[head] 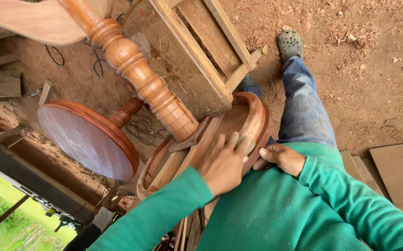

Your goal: The person sands a round wooden table base using a sanding block and sandpaper. They work on the curved edges and the underside of the piece, frequently repositioning the object to access different areas.

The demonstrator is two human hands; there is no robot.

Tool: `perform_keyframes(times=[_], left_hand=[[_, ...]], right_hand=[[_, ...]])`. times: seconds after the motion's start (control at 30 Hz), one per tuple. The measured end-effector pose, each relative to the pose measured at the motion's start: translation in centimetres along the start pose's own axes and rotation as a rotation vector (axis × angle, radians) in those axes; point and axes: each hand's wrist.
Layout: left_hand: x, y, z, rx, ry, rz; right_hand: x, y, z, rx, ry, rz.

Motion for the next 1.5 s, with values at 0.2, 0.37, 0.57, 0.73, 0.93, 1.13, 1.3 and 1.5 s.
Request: perform_keyframes(times=[0.2,0.37,0.57,0.73,0.93,1.13,1.3,1.5], left_hand=[[-15.2,9.0,-6.4,0.057,-0.056,0.163],[-1.9,-0.1,-3.9,0.195,-0.029,-0.022],[8.7,-0.2,-6.2,0.432,-0.213,0.545],[8.6,3.6,-5.9,0.555,-0.14,0.951],[8.9,3.7,-5.9,0.444,-0.065,1.07],[8.9,3.3,-6.1,0.529,-0.031,0.977],[8.7,3.5,-6.2,0.527,-0.031,1.026],[7.1,5.1,-6.5,0.379,-0.035,1.338]], right_hand=[[0.9,0.8,-1.6,-0.045,-0.004,0.017],[3.3,0.7,-3.2,0.386,-0.007,0.273],[6.2,3.3,-12.5,1.132,-0.91,0.404],[3.2,2.5,-13.6,1.36,-1.025,-0.001],[-0.7,-4.5,-14.4,1.437,-0.584,0.072],[4.5,1.9,-17.3,1.373,-0.571,-0.049],[5.3,2.8,-16.0,1.153,-0.81,-0.238],[1.0,-2.4,-16.0,1.404,-0.812,-0.005]])
Point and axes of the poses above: each hand's wrist, its own x-axis away from the middle knuckle, its own y-axis out of the palm, z = x × y, and after that the axes turned 8 degrees about x, right-handed
